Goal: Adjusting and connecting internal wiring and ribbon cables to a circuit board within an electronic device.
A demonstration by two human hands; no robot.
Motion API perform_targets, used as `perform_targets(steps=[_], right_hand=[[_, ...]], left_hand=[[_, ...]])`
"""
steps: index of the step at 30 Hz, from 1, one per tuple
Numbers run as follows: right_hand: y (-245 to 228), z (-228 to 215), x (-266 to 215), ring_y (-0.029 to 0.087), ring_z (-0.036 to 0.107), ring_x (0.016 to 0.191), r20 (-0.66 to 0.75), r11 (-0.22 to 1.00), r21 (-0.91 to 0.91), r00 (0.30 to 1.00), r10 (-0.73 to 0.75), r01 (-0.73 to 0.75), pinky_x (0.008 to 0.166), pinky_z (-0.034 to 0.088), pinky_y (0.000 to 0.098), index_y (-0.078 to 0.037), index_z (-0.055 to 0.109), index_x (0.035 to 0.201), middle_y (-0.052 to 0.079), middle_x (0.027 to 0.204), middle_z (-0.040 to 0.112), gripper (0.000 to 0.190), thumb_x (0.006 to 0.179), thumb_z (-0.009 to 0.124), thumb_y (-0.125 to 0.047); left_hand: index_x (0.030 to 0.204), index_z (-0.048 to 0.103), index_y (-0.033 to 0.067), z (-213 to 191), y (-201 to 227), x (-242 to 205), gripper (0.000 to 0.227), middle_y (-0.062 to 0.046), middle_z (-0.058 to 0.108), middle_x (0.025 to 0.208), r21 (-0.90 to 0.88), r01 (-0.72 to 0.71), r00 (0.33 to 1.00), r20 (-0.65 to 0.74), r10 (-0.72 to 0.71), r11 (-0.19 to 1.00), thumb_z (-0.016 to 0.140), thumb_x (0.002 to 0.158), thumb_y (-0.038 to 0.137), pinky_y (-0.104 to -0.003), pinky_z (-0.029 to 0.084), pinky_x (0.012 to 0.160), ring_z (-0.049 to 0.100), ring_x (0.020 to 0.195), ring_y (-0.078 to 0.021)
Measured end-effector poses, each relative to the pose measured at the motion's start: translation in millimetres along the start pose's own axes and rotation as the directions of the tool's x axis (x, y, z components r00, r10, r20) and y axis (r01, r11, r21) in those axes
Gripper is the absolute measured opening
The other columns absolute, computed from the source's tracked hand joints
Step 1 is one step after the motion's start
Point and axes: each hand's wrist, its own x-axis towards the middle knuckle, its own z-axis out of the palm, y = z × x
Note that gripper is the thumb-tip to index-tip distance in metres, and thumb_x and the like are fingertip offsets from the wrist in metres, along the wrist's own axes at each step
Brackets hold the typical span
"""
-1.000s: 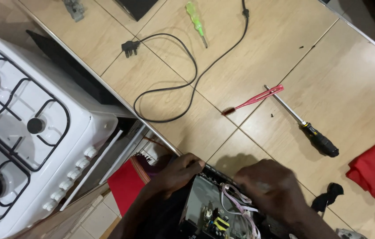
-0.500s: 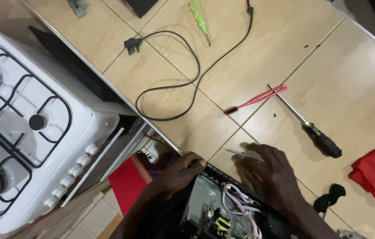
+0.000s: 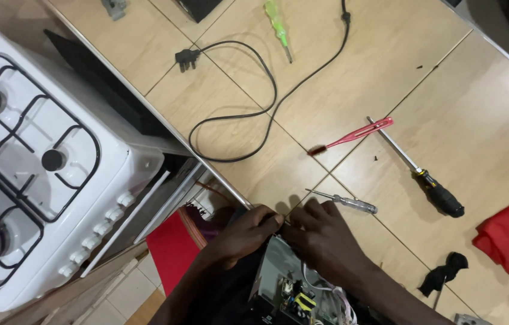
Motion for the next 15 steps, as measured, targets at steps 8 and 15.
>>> perform_targets(steps=[8,15], right_hand=[[2,3,5,0.032,0.053,0.085,0.171,0.999,0.014,0.984,-0.051,0.05,0.066,0.04,0.0434,-0.011,0.065,0.089,0.01,0.095,0.06,0.009,0.083,0.066,-0.004],[4,8,6,0.032,0.056,0.085,0.237,0.998,-0.048,0.971,-0.02,0.032,0.066,0.045,0.0448,-0.014,0.065,0.089,0.008,0.096,0.062,0.009,0.081,0.067,-0.013]], left_hand=[[0.126,0.065,0.0146,-3,3,0,0.048,-0.002,0.068,0.122,0.059,-0.006,1.0,0.007,0.005,0.998,0.051,0.095,0.048,-0.027,0.046,0.094,0.062,0.115,-0.0102],[0.122,0.067,0.0137,-3,11,-5,0.048,-0.001,0.069,0.113,0.046,0.037,0.999,0.004,-0.037,0.998,0.051,0.095,0.049,-0.027,0.045,0.084,0.062,0.104,-0.0102]])
